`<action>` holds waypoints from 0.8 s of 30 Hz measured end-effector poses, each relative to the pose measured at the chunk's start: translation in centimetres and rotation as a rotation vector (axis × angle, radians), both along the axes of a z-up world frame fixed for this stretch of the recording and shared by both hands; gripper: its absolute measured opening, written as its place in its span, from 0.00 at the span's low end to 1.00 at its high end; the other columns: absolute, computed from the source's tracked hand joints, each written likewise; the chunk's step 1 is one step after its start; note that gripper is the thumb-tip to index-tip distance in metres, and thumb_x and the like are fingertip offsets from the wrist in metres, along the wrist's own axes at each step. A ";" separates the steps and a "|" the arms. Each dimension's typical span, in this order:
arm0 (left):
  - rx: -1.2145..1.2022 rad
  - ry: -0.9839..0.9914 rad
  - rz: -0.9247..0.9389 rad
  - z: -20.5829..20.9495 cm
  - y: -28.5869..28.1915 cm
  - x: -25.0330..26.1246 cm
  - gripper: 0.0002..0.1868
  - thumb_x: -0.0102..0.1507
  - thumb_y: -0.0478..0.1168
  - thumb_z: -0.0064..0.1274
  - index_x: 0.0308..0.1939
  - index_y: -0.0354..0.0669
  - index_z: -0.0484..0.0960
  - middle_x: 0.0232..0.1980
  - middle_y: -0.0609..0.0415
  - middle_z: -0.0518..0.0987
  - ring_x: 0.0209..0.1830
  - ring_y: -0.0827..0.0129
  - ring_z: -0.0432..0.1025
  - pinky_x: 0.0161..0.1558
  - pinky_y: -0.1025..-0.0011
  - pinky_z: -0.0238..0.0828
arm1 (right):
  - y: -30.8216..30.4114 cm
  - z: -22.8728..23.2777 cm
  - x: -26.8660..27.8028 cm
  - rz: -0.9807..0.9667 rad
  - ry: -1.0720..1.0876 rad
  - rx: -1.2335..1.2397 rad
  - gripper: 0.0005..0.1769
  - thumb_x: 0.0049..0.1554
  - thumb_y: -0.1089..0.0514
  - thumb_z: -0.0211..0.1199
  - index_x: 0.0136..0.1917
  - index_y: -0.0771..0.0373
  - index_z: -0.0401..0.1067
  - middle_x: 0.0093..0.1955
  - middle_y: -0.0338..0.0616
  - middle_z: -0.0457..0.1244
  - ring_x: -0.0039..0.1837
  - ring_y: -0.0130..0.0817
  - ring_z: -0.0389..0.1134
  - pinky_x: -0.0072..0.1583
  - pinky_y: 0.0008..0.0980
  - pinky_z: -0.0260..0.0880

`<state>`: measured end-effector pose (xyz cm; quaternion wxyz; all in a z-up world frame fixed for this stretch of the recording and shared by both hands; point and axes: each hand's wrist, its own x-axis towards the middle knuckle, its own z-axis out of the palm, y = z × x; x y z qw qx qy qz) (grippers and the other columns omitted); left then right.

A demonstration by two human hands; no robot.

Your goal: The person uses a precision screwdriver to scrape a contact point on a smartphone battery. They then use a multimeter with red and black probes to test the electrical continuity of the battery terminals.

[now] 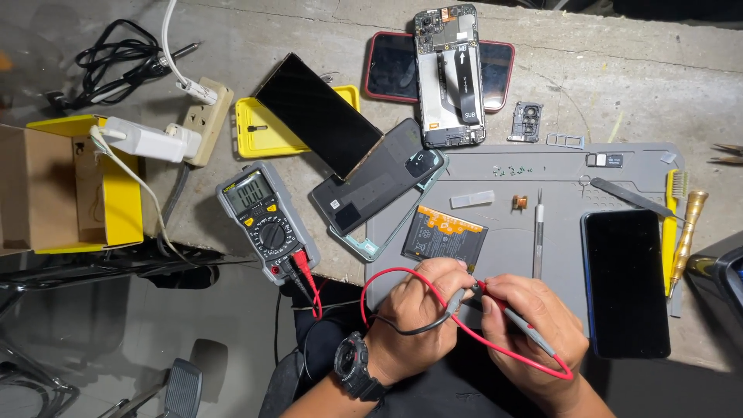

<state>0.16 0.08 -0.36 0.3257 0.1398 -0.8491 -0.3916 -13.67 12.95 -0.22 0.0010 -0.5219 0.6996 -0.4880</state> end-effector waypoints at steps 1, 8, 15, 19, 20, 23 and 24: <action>-0.001 0.000 0.001 0.1 0.0 0.0 0.09 0.78 0.27 0.49 0.62 0.30 0.80 0.61 0.32 0.82 0.61 0.42 0.84 0.66 0.53 0.86 | 0.0 0.1 0.0 0.001 0.000 -0.001 0.04 0.64 0.70 0.70 0.54 0.71 0.79 0.51 0.55 0.75 0.50 0.46 0.80 0.57 0.36 0.83; -0.003 -0.018 0.002 0.2 0.0 0.0 0.09 0.78 0.27 0.49 0.61 0.30 0.80 0.61 0.33 0.82 0.61 0.41 0.83 0.66 0.53 0.84 | 0.0 0.1 0.1 -0.012 0.012 0.015 0.04 0.65 0.71 0.71 0.54 0.71 0.79 0.52 0.54 0.75 0.51 0.45 0.80 0.58 0.36 0.82; -0.004 -0.029 0.008 0.3 0.0 0.0 0.08 0.79 0.28 0.48 0.60 0.31 0.80 0.61 0.33 0.83 0.60 0.42 0.83 0.65 0.54 0.84 | 0.0 0.1 0.2 -0.023 0.011 0.016 0.04 0.65 0.71 0.71 0.54 0.70 0.79 0.52 0.54 0.76 0.51 0.44 0.81 0.58 0.35 0.82; 0.003 -0.019 0.008 0.3 0.0 0.0 0.08 0.79 0.28 0.49 0.60 0.31 0.80 0.61 0.34 0.83 0.61 0.43 0.84 0.66 0.54 0.84 | -0.1 0.2 0.1 -0.019 0.028 0.007 0.04 0.64 0.72 0.71 0.54 0.71 0.79 0.51 0.54 0.75 0.51 0.45 0.80 0.57 0.36 0.83; 0.002 -0.002 0.012 0.3 0.0 -0.1 0.08 0.79 0.27 0.49 0.60 0.30 0.80 0.61 0.33 0.83 0.61 0.42 0.84 0.66 0.53 0.85 | -0.1 0.2 0.1 -0.012 0.021 0.007 0.04 0.65 0.71 0.70 0.54 0.72 0.79 0.51 0.54 0.75 0.50 0.45 0.80 0.57 0.36 0.83; 0.003 0.006 0.007 0.2 0.0 0.0 0.09 0.78 0.26 0.49 0.60 0.30 0.80 0.61 0.33 0.83 0.61 0.42 0.84 0.67 0.52 0.86 | -0.1 0.3 0.1 -0.006 0.002 0.007 0.04 0.64 0.71 0.70 0.54 0.71 0.79 0.51 0.54 0.75 0.50 0.45 0.80 0.56 0.36 0.82; 0.003 -0.004 0.001 0.1 0.0 0.0 0.10 0.77 0.26 0.47 0.60 0.30 0.80 0.61 0.32 0.83 0.62 0.42 0.84 0.67 0.52 0.85 | -0.1 0.3 0.1 -0.003 -0.011 0.007 0.04 0.64 0.71 0.70 0.54 0.71 0.79 0.50 0.54 0.75 0.50 0.45 0.80 0.56 0.35 0.82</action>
